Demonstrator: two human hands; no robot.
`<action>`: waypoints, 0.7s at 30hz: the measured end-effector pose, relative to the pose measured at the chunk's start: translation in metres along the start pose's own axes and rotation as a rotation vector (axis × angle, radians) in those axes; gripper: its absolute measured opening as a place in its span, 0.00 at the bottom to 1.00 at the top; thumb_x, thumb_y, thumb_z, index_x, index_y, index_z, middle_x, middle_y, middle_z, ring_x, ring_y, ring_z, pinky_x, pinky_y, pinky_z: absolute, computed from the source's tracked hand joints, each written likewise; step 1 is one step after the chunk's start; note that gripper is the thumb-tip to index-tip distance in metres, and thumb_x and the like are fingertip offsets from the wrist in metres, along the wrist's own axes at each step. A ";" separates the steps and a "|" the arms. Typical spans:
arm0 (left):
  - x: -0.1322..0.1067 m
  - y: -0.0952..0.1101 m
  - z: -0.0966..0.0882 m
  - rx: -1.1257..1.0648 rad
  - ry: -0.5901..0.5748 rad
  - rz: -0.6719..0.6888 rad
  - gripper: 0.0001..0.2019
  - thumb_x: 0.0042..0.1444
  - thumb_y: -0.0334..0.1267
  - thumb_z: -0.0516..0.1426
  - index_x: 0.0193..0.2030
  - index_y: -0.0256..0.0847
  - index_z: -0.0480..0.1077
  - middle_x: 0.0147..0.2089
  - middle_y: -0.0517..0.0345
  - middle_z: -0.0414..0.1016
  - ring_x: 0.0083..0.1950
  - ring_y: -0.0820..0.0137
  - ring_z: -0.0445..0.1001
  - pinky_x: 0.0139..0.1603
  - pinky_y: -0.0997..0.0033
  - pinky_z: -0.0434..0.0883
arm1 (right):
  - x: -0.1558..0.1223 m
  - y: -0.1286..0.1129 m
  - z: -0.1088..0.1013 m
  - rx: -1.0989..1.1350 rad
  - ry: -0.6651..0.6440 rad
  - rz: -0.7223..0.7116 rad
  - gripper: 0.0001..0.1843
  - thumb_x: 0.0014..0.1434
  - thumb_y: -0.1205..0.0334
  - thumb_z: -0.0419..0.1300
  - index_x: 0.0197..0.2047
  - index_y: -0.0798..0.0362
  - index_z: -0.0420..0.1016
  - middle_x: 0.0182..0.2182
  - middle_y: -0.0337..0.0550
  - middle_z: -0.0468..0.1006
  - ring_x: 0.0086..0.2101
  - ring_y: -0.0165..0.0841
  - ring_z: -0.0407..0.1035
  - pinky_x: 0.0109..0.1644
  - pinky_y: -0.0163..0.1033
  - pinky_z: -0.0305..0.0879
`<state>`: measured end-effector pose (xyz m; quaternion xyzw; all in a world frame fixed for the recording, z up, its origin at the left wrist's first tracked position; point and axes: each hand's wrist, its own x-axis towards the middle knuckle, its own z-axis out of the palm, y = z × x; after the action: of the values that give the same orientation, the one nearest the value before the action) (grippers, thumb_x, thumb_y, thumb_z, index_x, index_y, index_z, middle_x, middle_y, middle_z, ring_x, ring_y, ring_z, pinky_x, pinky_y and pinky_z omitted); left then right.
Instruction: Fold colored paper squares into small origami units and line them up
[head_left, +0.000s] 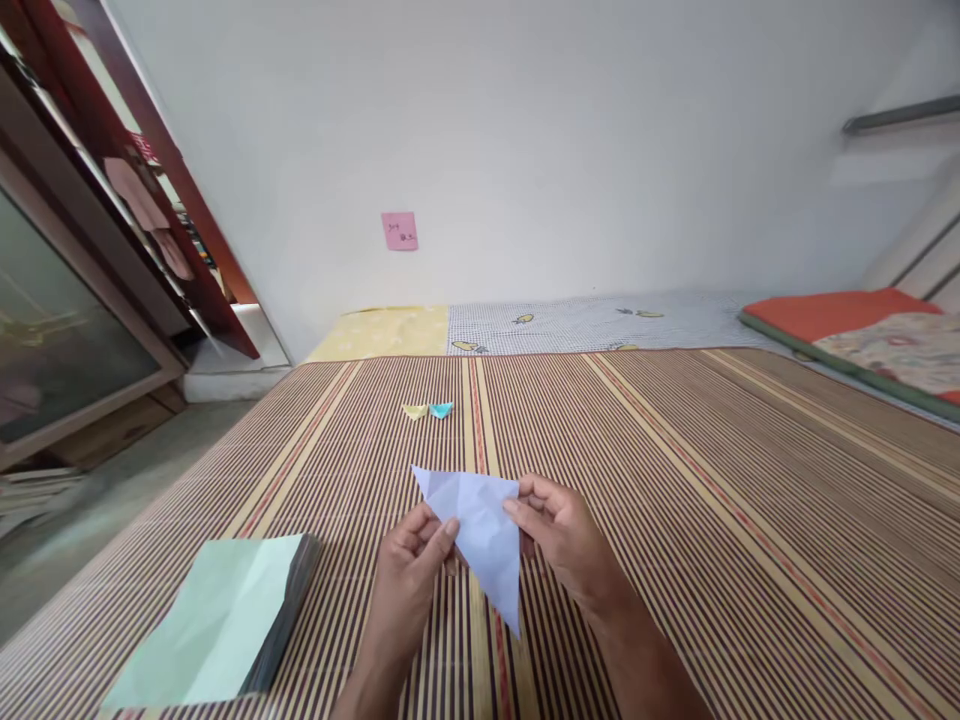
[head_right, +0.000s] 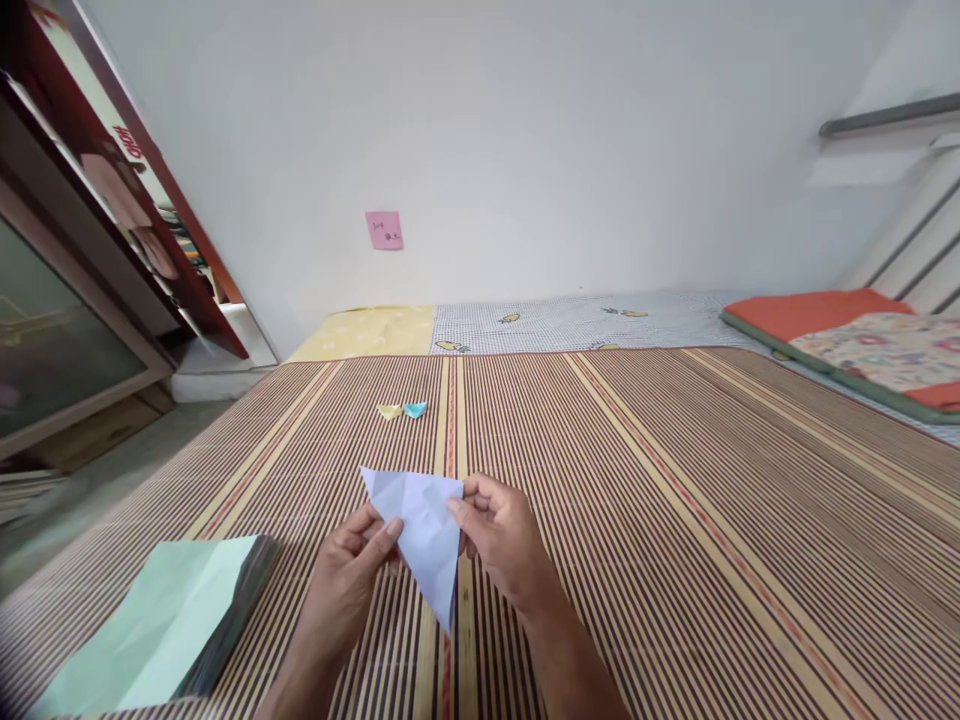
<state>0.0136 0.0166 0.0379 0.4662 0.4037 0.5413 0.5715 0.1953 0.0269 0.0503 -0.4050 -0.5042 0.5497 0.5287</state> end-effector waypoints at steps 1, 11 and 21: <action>0.000 0.001 0.000 -0.014 -0.009 0.001 0.11 0.59 0.43 0.64 0.46 0.41 0.76 0.30 0.61 0.75 0.30 0.73 0.68 0.31 0.75 0.66 | 0.000 0.000 0.000 0.001 -0.001 -0.006 0.11 0.61 0.55 0.65 0.33 0.53 0.74 0.22 0.33 0.71 0.21 0.26 0.65 0.25 0.31 0.61; -0.001 0.000 0.001 -0.007 0.032 -0.078 0.13 0.60 0.46 0.64 0.32 0.38 0.74 0.16 0.67 0.65 0.20 0.78 0.59 0.27 0.78 0.60 | -0.001 -0.010 -0.002 -0.115 0.036 -0.115 0.14 0.65 0.54 0.61 0.31 0.53 0.74 0.25 0.36 0.71 0.27 0.29 0.66 0.32 0.34 0.62; 0.000 0.002 0.002 -0.272 0.006 -0.177 0.15 0.60 0.46 0.64 0.29 0.38 0.70 0.19 0.63 0.69 0.22 0.76 0.61 0.27 0.78 0.61 | -0.005 -0.012 0.006 -0.125 -0.115 -0.085 0.05 0.62 0.61 0.63 0.38 0.54 0.78 0.30 0.39 0.77 0.33 0.32 0.72 0.40 0.37 0.70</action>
<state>0.0148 0.0166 0.0402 0.3453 0.3679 0.5399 0.6737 0.1923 0.0207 0.0623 -0.3833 -0.5839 0.5165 0.4954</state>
